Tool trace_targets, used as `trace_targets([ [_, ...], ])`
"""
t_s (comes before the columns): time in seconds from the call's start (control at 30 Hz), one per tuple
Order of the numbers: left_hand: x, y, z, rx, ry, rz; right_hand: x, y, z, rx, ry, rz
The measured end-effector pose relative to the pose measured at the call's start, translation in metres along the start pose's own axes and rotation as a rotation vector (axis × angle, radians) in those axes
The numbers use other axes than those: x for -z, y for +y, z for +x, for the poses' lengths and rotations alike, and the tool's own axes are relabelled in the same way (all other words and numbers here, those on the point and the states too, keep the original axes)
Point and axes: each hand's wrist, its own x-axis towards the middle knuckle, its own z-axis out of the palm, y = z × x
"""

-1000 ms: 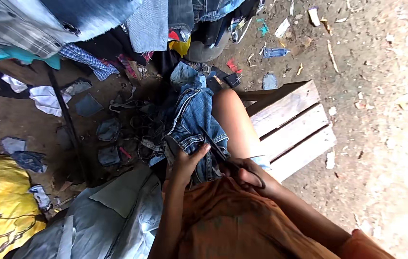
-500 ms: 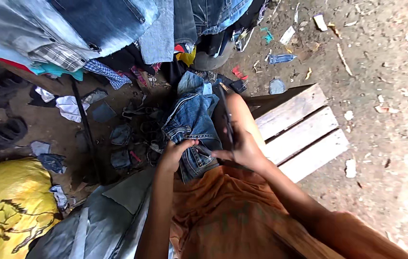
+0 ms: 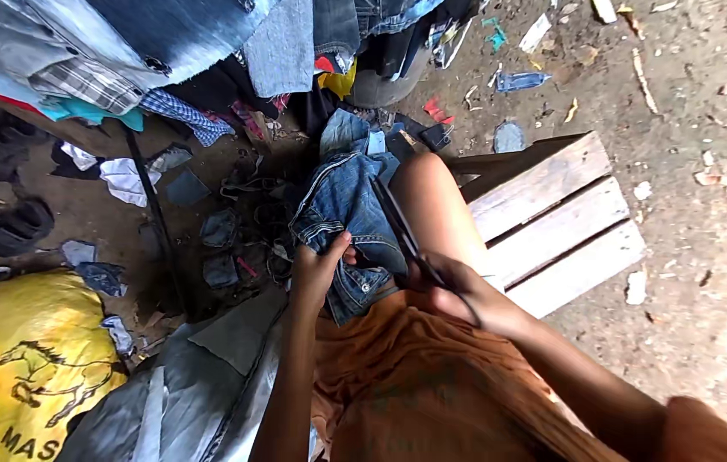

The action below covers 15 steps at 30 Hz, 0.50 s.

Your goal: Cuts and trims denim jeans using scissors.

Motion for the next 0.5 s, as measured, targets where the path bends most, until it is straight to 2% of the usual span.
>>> trace_targets([
  [0.1, -0.004, 0.003, -0.003, 0.016, 0.035, 0.025, -0.001, -0.006, -0.040, -0.184, -0.254, 0.327],
  [0.2, -0.006, 0.005, -0.004, 0.043, 0.072, 0.014, -0.010, -0.003, -0.051, -0.342, -0.356, 0.535],
  [0.33, -0.006, 0.004, -0.008, 0.038, 0.104, 0.062, -0.027, -0.001, -0.037, -0.357, -0.322, 0.632],
  [0.5, -0.009, 0.003, -0.014, 0.016, 0.129, 0.067, -0.043, -0.003, -0.013, -0.328, -0.292, 0.599],
])
